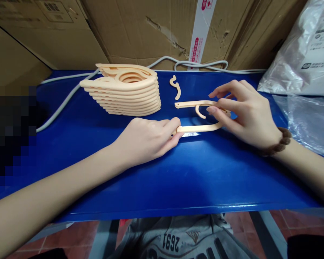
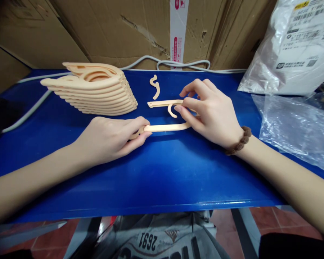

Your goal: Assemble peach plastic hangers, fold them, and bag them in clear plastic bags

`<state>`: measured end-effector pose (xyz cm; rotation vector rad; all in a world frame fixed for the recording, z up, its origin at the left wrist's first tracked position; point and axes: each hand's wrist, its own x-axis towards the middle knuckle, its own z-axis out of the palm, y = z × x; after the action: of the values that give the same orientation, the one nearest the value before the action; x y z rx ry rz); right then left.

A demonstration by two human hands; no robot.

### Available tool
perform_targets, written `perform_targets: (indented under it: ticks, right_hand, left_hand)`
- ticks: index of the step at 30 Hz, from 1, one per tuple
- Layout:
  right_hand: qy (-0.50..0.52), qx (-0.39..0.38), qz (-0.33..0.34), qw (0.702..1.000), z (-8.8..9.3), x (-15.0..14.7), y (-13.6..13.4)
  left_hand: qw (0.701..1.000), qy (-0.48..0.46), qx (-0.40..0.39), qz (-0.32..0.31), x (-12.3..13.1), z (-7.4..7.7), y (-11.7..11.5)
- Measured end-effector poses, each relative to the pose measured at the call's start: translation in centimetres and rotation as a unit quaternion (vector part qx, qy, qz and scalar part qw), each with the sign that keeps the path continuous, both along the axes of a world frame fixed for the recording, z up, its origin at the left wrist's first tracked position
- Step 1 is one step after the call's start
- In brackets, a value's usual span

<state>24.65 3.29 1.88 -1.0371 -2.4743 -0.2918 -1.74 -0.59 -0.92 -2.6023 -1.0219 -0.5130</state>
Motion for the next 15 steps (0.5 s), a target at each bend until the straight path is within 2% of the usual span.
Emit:
perform_targets:
  ticks: [10, 15]
  right_hand:
    - [-0.045, -0.059, 0.01, 0.997, -0.1, 0.19, 0.45]
    - [-0.054, -0.063, -0.005, 0.997, 0.07, 0.15, 0.38]
  left_hand:
    - [1.0, -0.01, -0.017, -0.017, -0.17, 0.23, -0.15]
    - [0.995, -0.038, -0.053, -0.078, -0.12, 0.19, -0.17]
